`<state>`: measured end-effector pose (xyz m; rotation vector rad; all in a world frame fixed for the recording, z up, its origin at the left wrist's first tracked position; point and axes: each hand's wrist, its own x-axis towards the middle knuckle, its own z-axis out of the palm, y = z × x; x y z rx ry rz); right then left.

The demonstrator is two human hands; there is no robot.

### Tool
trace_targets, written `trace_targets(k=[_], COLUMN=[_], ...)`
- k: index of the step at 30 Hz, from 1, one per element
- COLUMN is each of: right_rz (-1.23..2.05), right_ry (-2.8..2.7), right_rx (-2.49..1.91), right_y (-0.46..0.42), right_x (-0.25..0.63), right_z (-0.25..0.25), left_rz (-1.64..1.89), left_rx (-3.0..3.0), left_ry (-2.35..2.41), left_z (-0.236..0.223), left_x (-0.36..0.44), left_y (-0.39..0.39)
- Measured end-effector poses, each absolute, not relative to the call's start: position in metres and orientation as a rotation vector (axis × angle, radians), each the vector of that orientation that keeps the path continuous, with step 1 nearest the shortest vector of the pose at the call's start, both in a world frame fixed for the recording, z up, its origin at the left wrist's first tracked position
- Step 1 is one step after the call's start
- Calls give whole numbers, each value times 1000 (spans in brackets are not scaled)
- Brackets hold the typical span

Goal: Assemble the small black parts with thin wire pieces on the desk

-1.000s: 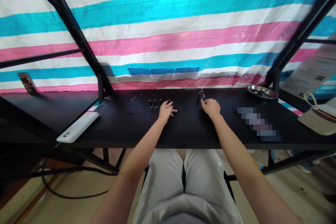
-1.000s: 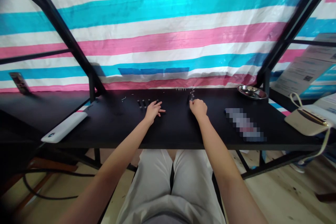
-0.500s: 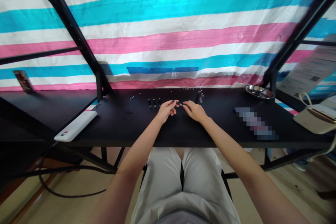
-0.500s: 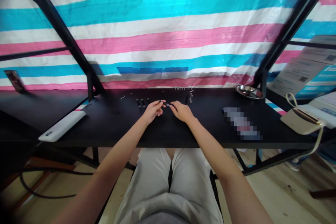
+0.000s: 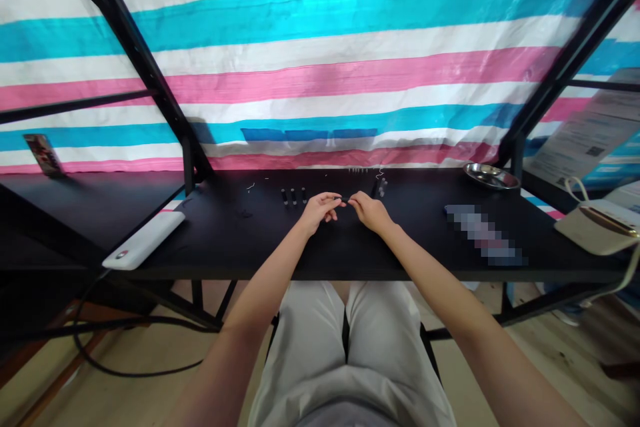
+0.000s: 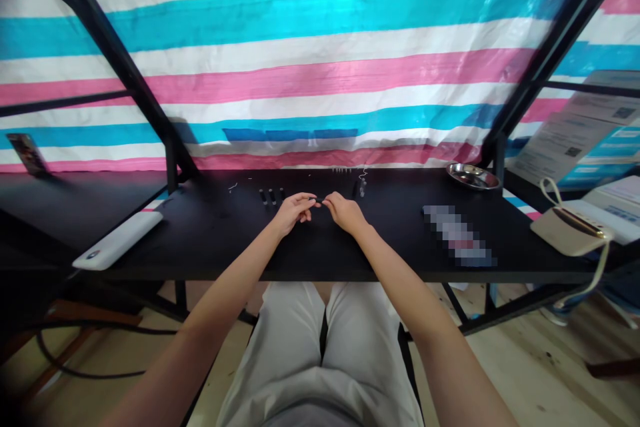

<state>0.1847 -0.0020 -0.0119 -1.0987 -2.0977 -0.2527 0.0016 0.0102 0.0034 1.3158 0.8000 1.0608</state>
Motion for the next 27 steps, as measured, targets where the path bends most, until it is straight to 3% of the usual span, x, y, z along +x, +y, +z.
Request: trace_targets(k=[27], right_rz=[-291], right_ry=[-2088], right_rx=[-1087], right_y=[-5], right_x=[183], right_z=[-5], left_rz=[1197], left_rx=[1419], left_ry=[893], left_z=[5], left_x=[4], left_y=[10])
